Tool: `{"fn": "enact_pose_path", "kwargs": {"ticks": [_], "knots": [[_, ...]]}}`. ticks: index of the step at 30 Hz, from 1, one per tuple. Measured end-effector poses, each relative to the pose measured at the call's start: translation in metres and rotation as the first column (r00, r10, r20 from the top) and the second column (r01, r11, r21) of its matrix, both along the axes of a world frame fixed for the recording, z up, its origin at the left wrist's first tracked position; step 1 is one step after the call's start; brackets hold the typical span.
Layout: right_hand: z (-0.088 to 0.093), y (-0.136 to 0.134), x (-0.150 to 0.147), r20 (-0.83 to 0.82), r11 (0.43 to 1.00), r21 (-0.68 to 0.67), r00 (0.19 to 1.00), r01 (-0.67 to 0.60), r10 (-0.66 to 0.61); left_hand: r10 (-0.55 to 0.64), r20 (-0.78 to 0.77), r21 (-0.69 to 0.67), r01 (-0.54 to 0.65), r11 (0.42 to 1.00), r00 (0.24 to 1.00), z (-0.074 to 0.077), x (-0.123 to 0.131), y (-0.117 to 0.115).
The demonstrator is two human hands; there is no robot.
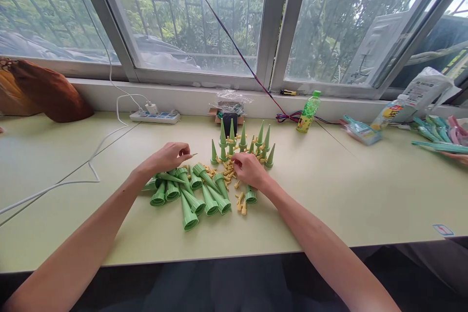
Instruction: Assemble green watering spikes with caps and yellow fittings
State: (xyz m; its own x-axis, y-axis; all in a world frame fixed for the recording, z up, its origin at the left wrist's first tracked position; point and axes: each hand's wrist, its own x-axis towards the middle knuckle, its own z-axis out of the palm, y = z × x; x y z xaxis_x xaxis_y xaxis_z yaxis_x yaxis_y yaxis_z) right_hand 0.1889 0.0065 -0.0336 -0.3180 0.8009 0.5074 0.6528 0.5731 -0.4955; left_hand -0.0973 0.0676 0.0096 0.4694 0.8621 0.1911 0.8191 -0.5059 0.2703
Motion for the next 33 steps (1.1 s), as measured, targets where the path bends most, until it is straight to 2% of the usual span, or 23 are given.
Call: {"fn": "enact_pose_path", "kwargs": {"ticks": [5,9,12,18,25,33], "knots": [[0.000,-0.001,0.000,-0.028,0.999,0.032,1.000,0.012,-0.011,0.003,0.175,0.206,-0.040,0.978,0.984,0.003,0.005,-0.003],[0.000,-0.002,-0.001,-0.006,0.999,0.029,1.000,0.025,-0.025,-0.025,0.345,0.325,-0.094,0.941,0.938,0.009,0.012,-0.010],[0.000,-0.002,-0.001,0.030,1.000,0.016,0.999,0.026,-0.027,-0.051,0.412,0.314,-0.090,0.945,0.910,0.012,0.018,-0.016],[-0.002,-0.001,0.000,0.067,1.000,-0.004,0.997,0.023,-0.022,-0.103,0.449,0.297,-0.040,0.954,0.887,0.010,0.023,-0.019],[0.003,-0.003,0.001,0.115,0.996,-0.021,0.990,0.083,-0.080,-0.136,0.516,0.280,-0.016,0.960,0.846,0.006,0.033,-0.026],[0.005,-0.005,0.000,0.162,0.994,-0.015,0.981,0.111,-0.107,-0.254,0.516,0.225,0.156,0.962,0.818,-0.002,0.057,-0.042]]}}
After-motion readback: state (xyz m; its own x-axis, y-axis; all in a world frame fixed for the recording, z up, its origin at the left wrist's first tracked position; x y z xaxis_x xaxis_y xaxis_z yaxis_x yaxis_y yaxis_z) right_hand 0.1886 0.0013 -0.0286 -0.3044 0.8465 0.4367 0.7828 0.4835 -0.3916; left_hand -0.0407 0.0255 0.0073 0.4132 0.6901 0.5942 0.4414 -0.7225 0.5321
